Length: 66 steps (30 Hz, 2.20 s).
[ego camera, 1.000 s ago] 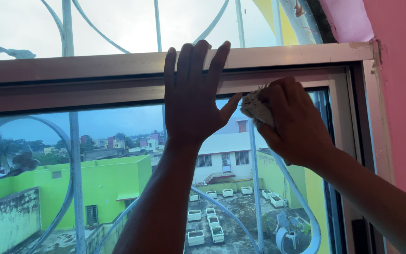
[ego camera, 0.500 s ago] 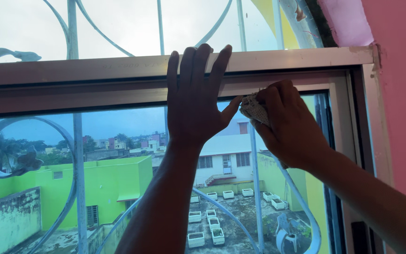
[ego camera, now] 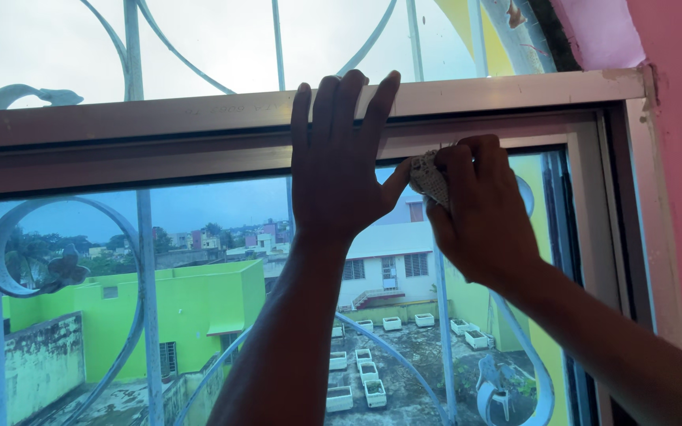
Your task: The person cleans the metal frame of a window using a textured cloth. They wipe the bottom horizontal track, the vertical side frame, and the top horizontal frame, moving the cloth back and forth to remove dust and dirt from the crevices.
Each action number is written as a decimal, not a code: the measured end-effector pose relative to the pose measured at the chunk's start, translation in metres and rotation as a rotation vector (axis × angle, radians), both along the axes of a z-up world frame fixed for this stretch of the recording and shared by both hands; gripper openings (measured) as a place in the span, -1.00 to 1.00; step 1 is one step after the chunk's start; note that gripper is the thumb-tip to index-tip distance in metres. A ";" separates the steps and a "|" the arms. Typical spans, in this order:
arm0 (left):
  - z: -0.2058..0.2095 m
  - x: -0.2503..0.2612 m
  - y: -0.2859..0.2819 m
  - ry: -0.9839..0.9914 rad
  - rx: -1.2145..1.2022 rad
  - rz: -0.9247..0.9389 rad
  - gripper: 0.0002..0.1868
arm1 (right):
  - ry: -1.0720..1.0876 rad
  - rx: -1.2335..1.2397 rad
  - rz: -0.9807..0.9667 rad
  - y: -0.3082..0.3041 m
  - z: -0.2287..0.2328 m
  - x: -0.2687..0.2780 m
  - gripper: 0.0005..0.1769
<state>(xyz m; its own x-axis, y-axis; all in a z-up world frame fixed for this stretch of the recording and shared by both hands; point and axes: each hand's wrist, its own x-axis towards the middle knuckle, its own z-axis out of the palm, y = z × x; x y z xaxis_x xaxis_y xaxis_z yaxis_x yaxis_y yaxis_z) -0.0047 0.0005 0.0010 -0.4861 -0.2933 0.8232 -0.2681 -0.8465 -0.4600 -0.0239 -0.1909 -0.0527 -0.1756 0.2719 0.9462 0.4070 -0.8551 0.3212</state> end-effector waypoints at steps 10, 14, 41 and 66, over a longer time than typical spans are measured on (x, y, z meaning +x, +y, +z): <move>0.000 -0.005 0.000 0.012 0.000 -0.003 0.01 | -0.015 0.036 0.010 0.005 -0.004 0.003 -0.43; 0.000 -0.007 0.000 0.016 -0.003 0.004 0.00 | -0.024 0.062 0.007 0.005 -0.006 0.004 -0.40; 0.028 -0.032 0.067 0.074 0.156 0.266 0.02 | -0.028 0.117 -0.203 0.016 0.004 -0.001 -0.53; 0.019 -0.049 0.070 0.147 0.020 0.045 -0.01 | -0.097 0.151 -0.113 0.038 0.008 0.001 -0.52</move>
<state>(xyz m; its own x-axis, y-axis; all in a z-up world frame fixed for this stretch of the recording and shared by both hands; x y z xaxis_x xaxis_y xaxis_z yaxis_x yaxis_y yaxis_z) -0.0536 0.0702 0.0205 -0.3465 -0.3288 0.8785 -0.2957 -0.8505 -0.4350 -0.0231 -0.1525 -0.0448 -0.2438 0.1515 0.9579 0.2789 -0.9351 0.2189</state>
